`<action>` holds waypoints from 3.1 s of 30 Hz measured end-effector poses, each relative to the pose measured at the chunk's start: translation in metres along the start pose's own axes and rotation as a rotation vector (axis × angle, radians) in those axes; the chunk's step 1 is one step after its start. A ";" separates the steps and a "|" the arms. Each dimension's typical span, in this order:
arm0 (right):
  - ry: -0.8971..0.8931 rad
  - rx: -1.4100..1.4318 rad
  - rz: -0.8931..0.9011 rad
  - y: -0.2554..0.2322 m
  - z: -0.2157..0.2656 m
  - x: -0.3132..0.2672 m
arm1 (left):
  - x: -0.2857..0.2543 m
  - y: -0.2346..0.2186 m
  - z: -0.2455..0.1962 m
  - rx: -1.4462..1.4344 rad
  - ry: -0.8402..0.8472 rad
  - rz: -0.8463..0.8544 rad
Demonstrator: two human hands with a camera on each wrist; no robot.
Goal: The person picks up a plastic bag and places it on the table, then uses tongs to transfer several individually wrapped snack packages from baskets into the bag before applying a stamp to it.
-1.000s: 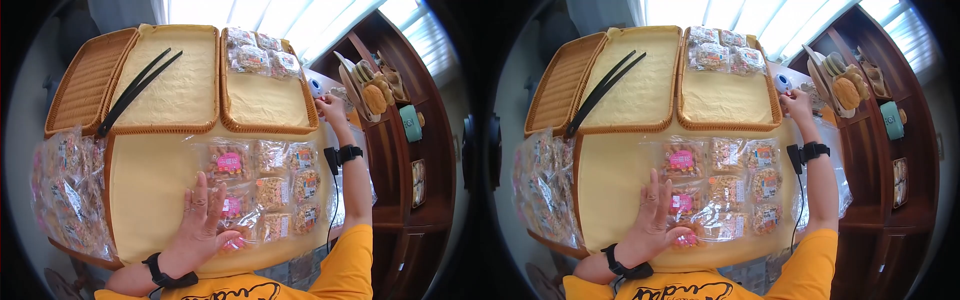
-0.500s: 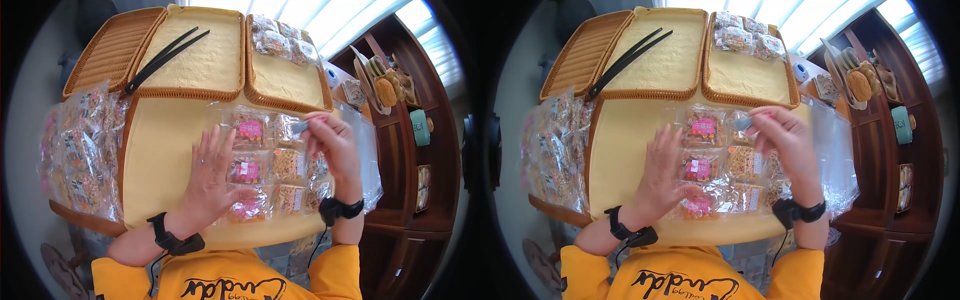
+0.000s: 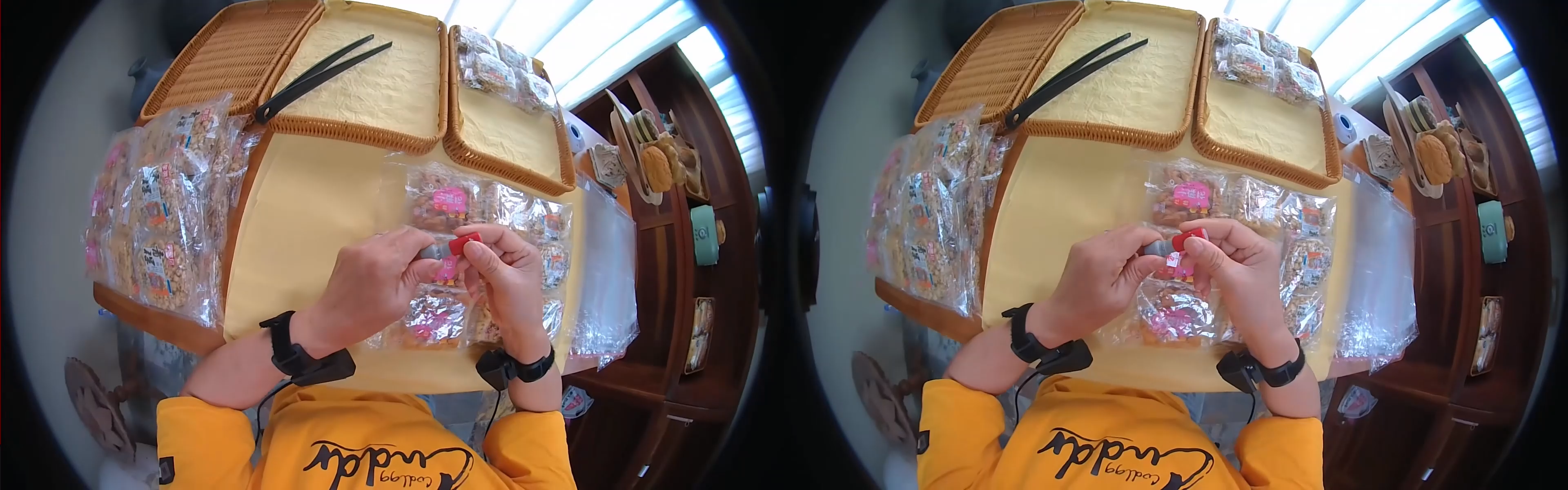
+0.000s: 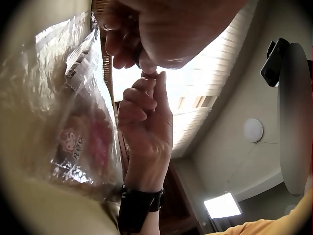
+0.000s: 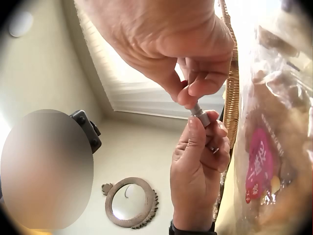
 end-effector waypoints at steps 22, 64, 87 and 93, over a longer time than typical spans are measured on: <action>-0.245 -0.531 -0.243 -0.009 0.018 -0.010 | -0.008 0.006 0.052 -0.594 -0.489 -0.072; -0.395 -0.422 -0.244 -0.008 0.024 -0.024 | -0.004 0.009 0.027 -0.447 -0.288 0.053; -0.321 -0.713 -0.605 -0.163 0.081 -0.004 | -0.002 -0.007 0.075 -0.697 -0.535 -0.253; -0.137 -1.018 -0.723 -0.291 0.036 0.091 | -0.003 -0.006 0.076 -0.634 -0.538 -0.201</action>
Point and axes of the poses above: each hand's wrist, its own x-axis towards the middle knuckle, its own y-axis out of the palm, z = x × y, the point moved 8 cm from there along x, towards the middle knuckle, and after that the axes turned 11 degrees about -x, right-handed, at the moved point
